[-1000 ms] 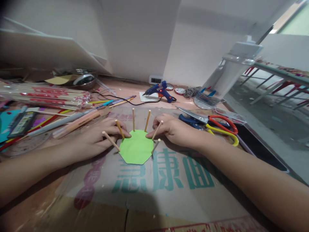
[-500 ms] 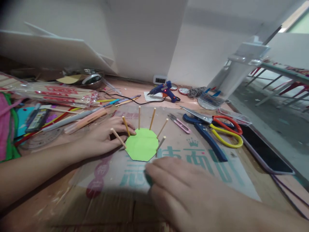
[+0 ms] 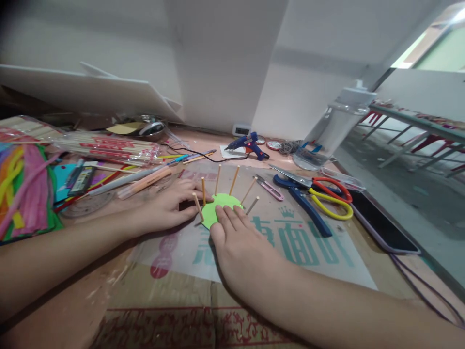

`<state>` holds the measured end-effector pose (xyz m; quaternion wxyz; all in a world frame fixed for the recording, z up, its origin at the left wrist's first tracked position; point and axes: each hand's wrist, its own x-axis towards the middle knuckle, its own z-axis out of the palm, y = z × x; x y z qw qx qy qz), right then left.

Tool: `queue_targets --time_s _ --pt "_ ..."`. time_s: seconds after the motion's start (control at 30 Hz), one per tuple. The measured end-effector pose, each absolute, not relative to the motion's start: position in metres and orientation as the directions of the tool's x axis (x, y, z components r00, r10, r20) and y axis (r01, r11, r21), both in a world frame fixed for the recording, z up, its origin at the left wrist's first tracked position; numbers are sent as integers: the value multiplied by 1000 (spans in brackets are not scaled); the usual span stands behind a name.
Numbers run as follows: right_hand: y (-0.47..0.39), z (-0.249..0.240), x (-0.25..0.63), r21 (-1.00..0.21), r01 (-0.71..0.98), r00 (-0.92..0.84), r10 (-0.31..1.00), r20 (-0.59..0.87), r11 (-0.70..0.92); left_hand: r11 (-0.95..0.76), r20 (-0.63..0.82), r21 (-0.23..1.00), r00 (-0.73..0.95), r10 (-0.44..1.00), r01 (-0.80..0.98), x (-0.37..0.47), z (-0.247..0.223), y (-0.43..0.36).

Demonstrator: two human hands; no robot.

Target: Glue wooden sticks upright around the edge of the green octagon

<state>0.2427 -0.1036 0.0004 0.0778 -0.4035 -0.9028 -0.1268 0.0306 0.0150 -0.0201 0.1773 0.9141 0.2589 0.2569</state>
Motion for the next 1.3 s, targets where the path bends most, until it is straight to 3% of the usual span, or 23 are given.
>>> queue_targets --time_s 0.3,0.63,0.97,1.13,1.3 --pt "-97 -1 236 219 745 -667 694 273 630 -805 316 470 782 537 363 29 -22 24" --pt "-104 1 234 349 695 -718 584 378 629 -766 246 487 776 581 419 33 -19 26" --pt "-119 14 239 298 680 -728 572 377 670 -760 241 507 779 578 407 33 -17 25" --pt "-123 26 243 137 678 -722 619 308 722 -764 241 492 777 581 418 33 -17 25" --pt "-113 5 246 166 746 -664 697 271 645 -762 238 489 776 584 424 33 -18 25"
